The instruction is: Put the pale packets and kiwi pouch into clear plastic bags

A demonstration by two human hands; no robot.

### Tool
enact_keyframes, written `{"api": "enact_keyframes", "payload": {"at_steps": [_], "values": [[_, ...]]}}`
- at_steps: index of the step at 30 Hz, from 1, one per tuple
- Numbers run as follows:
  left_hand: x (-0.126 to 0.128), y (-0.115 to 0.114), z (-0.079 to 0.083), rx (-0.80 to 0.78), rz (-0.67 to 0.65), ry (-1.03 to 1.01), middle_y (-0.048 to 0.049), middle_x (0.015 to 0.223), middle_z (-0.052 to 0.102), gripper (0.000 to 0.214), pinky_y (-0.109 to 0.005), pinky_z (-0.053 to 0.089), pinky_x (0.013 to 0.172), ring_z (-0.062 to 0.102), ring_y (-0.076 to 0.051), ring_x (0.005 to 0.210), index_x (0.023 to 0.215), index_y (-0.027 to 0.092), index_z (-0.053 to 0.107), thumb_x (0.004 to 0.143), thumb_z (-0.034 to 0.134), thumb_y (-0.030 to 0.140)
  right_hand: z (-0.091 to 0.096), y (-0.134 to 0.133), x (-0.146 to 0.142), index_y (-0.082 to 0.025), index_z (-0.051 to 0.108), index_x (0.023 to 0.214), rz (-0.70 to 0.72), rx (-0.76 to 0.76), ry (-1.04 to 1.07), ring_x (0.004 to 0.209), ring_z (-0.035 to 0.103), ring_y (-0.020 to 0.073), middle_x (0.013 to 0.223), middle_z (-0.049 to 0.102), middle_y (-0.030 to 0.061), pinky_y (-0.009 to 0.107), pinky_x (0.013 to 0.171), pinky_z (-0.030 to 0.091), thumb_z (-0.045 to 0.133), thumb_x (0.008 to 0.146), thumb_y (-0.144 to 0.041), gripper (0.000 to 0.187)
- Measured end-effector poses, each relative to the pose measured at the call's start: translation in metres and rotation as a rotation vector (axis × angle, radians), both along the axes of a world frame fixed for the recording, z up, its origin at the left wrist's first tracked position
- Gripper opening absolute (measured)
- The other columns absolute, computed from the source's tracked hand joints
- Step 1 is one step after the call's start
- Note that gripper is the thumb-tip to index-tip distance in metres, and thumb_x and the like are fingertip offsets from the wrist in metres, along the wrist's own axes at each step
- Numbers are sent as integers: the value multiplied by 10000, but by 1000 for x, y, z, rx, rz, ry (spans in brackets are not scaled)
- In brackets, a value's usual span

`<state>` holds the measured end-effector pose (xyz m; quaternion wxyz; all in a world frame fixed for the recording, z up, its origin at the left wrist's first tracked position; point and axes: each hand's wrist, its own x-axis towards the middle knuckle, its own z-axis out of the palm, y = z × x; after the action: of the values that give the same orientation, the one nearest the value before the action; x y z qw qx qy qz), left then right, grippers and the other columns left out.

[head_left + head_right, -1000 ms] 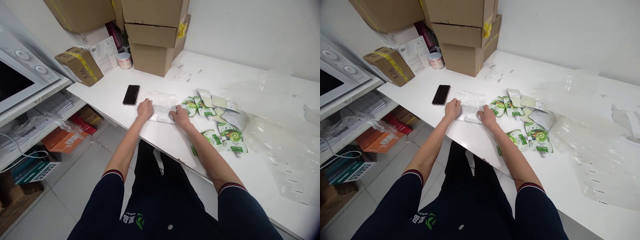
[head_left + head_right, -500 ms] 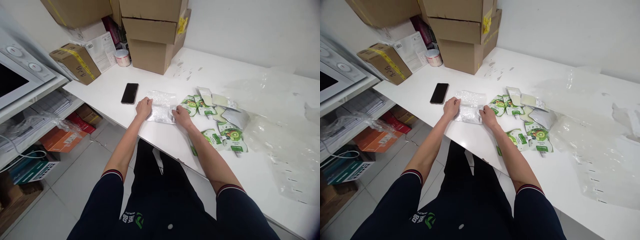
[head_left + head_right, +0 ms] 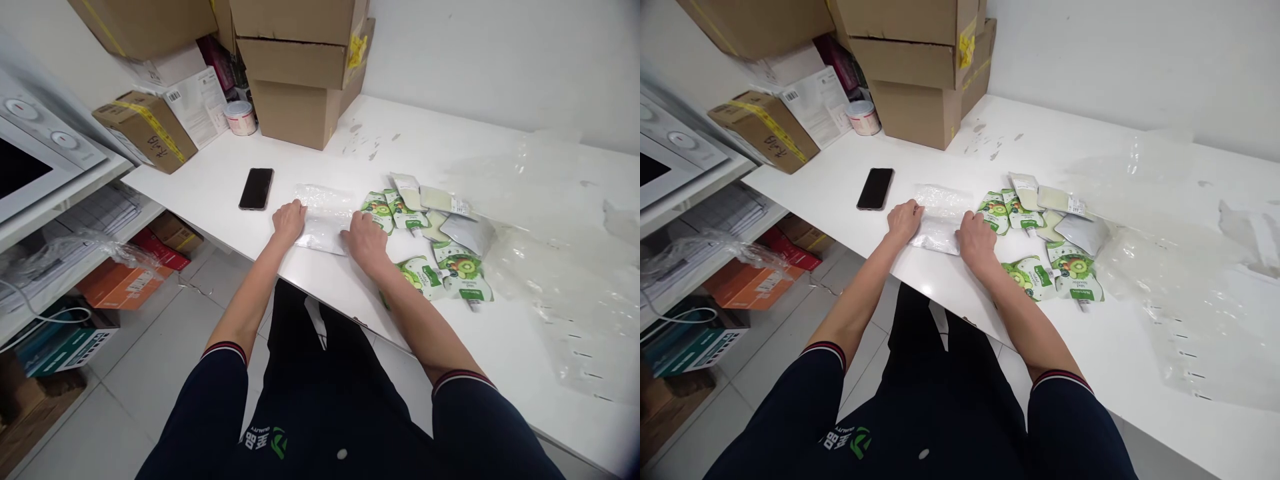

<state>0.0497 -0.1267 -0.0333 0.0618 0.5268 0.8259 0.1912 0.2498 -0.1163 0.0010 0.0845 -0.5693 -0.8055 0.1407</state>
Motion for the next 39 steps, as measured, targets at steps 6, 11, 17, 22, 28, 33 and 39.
{"api": "enact_keyframes", "payload": {"at_steps": [6,11,17,22,28,33,39], "values": [[4,-6,13,-77,-8,21,-161,1032,704,215,-436,442,858,648,-338,1025,1097,202,605,966,474,311,-16,1,11,-193,291,1554,656,-125,-11,1521,113,395,1650,182,170,593,1196,188,638,799,-654,951],[4,-23,28,-204,-7,-7,-171,1068,684,324,-436,465,842,647,-338,1016,1250,190,540,960,435,289,-40,10,30,-61,337,1537,763,-37,48,1501,238,351,1605,286,217,508,1208,255,547,880,-355,750],[-19,-80,37,-33,-265,-137,-144,1310,602,355,-477,420,1033,568,-322,1220,1238,226,631,957,456,355,-41,1,44,-55,487,1447,817,61,194,1423,405,314,1493,480,203,513,1166,339,372,947,-223,540],[-44,-129,31,32,-581,-680,-88,1426,572,612,-445,365,1127,475,-277,1362,1463,284,469,970,326,618,-18,11,48,-131,569,1378,779,-132,310,1192,606,278,1339,631,142,464,1034,462,400,941,-272,489],[-35,-111,-4,225,-161,-554,-52,980,704,363,-317,480,848,632,-214,945,953,198,695,819,645,531,-8,33,31,-199,663,1123,485,-314,517,682,579,170,806,683,20,305,680,463,594,861,-475,387],[-27,-82,-7,299,33,-417,-19,757,646,282,-296,421,705,585,-178,739,771,207,558,926,487,432,-24,45,5,-209,520,773,259,-265,610,640,502,150,656,544,-14,280,654,404,535,884,-391,214],[-15,-68,5,80,211,-175,-83,857,696,219,-349,428,734,650,-274,866,986,226,564,961,444,406,-25,38,-25,-197,512,924,32,-118,249,724,550,235,824,635,102,342,674,412,399,970,-324,176]]}}
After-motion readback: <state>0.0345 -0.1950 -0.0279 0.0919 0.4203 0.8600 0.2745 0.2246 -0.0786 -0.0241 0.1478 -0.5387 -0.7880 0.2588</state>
